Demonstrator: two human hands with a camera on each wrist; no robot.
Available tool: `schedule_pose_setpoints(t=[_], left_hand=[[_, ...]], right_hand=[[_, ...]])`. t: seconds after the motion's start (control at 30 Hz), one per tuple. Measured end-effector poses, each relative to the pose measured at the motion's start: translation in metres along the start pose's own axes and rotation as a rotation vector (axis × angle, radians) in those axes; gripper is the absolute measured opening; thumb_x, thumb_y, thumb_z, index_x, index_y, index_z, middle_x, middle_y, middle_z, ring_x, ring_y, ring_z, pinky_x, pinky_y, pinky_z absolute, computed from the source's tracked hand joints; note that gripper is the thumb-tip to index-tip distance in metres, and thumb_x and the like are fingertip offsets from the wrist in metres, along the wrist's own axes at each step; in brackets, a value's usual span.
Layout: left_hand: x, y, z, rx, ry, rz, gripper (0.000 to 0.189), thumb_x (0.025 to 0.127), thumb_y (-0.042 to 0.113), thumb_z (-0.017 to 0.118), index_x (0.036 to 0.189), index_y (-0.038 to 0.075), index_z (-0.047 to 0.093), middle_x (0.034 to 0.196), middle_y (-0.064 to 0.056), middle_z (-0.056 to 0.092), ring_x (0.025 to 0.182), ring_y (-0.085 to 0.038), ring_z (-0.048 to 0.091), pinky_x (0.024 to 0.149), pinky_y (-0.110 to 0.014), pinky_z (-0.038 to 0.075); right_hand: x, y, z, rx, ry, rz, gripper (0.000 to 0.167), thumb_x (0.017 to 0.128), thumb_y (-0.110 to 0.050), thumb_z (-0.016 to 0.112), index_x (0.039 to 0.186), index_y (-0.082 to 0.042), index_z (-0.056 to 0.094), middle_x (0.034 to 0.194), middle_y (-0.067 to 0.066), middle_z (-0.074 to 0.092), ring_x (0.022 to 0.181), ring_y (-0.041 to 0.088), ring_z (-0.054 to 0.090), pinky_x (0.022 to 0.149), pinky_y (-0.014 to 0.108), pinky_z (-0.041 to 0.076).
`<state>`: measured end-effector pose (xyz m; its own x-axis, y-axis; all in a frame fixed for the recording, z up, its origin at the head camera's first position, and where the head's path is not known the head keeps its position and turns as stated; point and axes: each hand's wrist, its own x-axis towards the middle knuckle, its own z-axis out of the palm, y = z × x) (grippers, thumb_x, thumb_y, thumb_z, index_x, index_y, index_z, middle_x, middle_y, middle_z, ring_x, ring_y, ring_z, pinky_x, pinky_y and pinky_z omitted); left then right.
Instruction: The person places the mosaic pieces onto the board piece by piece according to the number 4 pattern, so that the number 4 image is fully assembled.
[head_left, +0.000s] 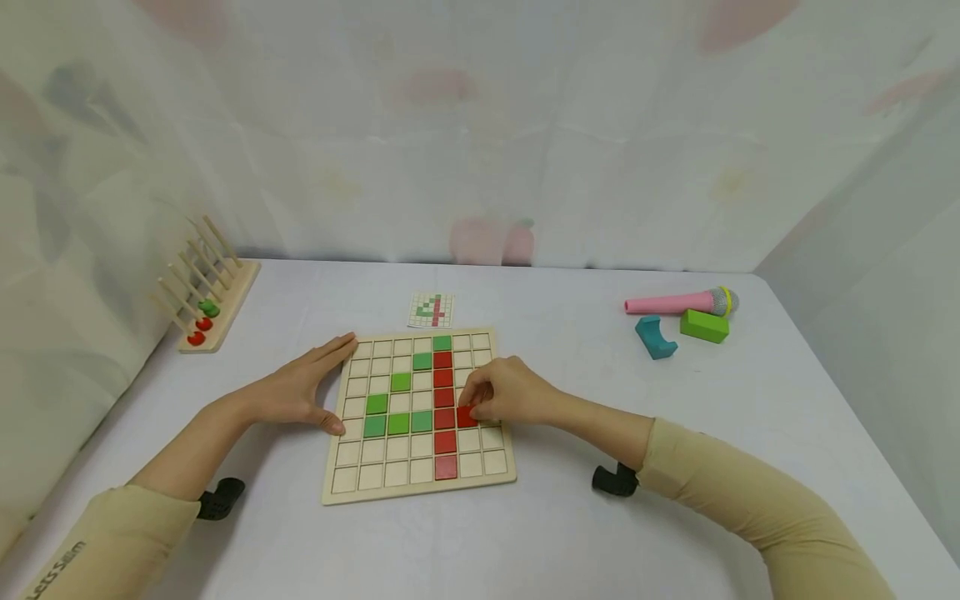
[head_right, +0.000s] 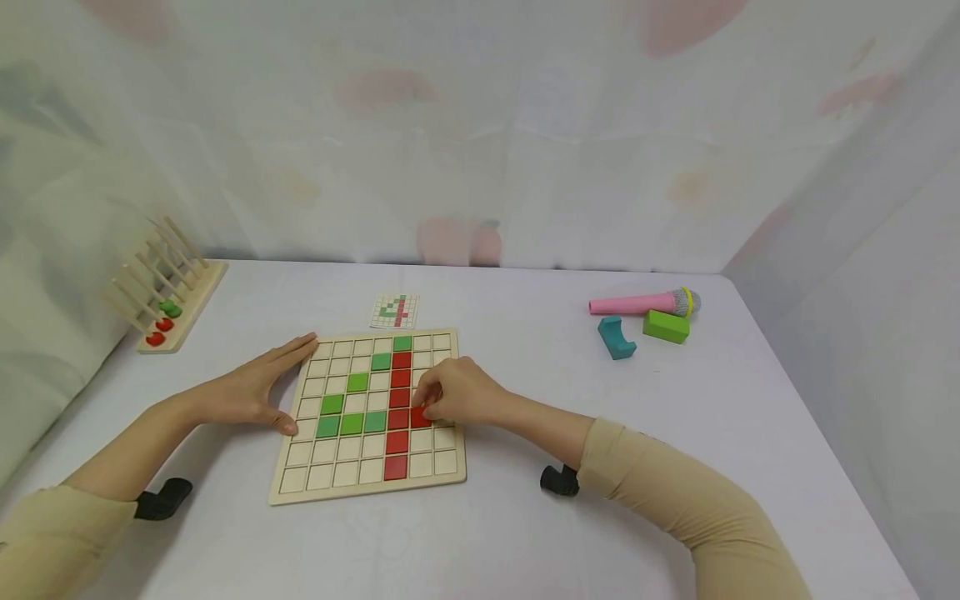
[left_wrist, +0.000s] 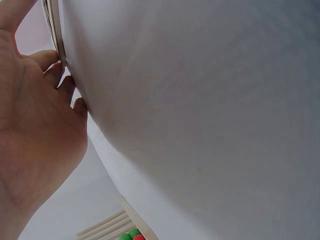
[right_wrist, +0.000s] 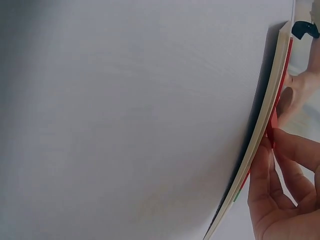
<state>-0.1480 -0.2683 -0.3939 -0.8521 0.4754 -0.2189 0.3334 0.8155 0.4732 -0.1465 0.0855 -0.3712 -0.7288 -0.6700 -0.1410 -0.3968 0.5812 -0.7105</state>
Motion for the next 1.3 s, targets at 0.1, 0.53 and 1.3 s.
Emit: schedule_pose_setpoints(t=[0.1, 0.53, 1.3], left_hand=[[0.0, -0.001, 0.0, 0.001, -0.003, -0.005, 0.137, 0.058, 0.064, 0.084, 0.159, 0.005, 0.014, 0.168, -0.016, 0.009, 0.153, -0.047, 0.011, 0.117, -0.07, 0.018], [0.002, -0.001, 0.001, -0.012, -0.004, 0.003, 0.136, 0.059, 0.064, 0.084, 0.159, 0.006, 0.013, 0.169, -0.015, 0.008, 0.153, -0.047, 0.01, 0.117, -0.071, 0.017], [-0.004, 0.005, -0.007, 0.008, 0.01, 0.021, 0.128, 0.064, 0.061, 0.083, 0.159, 0.007, 0.016, 0.168, -0.017, 0.008, 0.153, -0.047, 0.01, 0.118, -0.072, 0.011]], right_hand=[[0.001, 0.001, 0.001, -0.013, -0.001, 0.001, 0.013, 0.082, -0.003, 0.073, 0.091, -0.012, 0.078, 0.078, -0.003, 0.074, 0.07, 0.002, 0.061, 0.064, 0.016, 0.051], [0.001, 0.003, 0.0, -0.018, 0.004, -0.012, 0.011, 0.083, -0.006, 0.075, 0.091, -0.013, 0.078, 0.079, -0.003, 0.075, 0.07, 0.001, 0.061, 0.064, 0.016, 0.051], [-0.026, 0.024, -0.034, -0.18, 0.277, 0.016, 0.018, 0.093, -0.014, 0.067, 0.109, -0.01, 0.074, 0.107, 0.005, 0.071, 0.092, 0.016, 0.067, 0.08, 0.028, 0.057]])
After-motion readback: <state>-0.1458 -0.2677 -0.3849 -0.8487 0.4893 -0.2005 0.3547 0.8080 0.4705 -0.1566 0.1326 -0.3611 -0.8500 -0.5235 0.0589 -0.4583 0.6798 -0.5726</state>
